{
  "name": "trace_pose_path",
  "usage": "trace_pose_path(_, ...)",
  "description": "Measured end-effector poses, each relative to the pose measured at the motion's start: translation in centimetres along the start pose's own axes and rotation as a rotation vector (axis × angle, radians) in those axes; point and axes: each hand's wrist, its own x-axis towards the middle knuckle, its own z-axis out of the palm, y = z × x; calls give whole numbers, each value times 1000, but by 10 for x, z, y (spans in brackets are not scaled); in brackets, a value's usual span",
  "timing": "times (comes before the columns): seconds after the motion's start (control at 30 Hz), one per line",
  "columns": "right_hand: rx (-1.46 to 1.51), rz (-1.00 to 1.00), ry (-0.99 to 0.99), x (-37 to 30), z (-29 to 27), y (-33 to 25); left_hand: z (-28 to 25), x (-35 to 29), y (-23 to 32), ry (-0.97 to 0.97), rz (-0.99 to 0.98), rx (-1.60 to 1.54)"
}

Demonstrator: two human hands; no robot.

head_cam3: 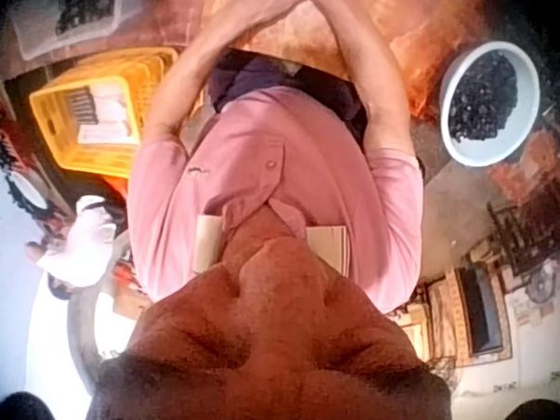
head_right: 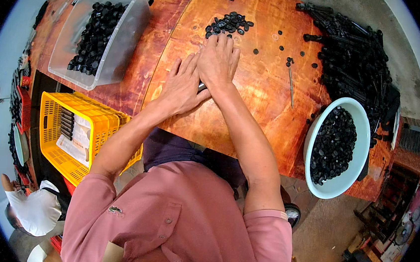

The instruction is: The person assembles small black plastic caps onto cylindrical metal rods at a wooden workbench. They pick up a rod, attach a cap, and place the finished unit into a yellow crate, repeating this process continuously.

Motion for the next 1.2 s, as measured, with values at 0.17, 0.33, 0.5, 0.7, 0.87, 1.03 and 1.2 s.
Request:
trace_pose_path(0.17,40,14,-26,1,-3,-1,0,1,1,11,18,48)
trace_pose_path(0.33,39,20,11,0,1,2,1,2,2,-7,6,57)
trace_pose_path(0.5,61,64,-51,0,-4,0,3,0,3,-18,-12,49)
trace_pose_path(0.7,112,39,-1,-5,0,3,6,-6,6,-44,-18,28)
trace_pose_path(0.87,128,35,48,-10,2,3,6,-1,6,-10,-24,46)
trace_pose_path(1.03,186,67,-4,2,-2,4,8,-1,5,28,-34,12)
trace_pose_path(1.2,116,74,7,-5,0,11,9,-5,12,5,-33,52)
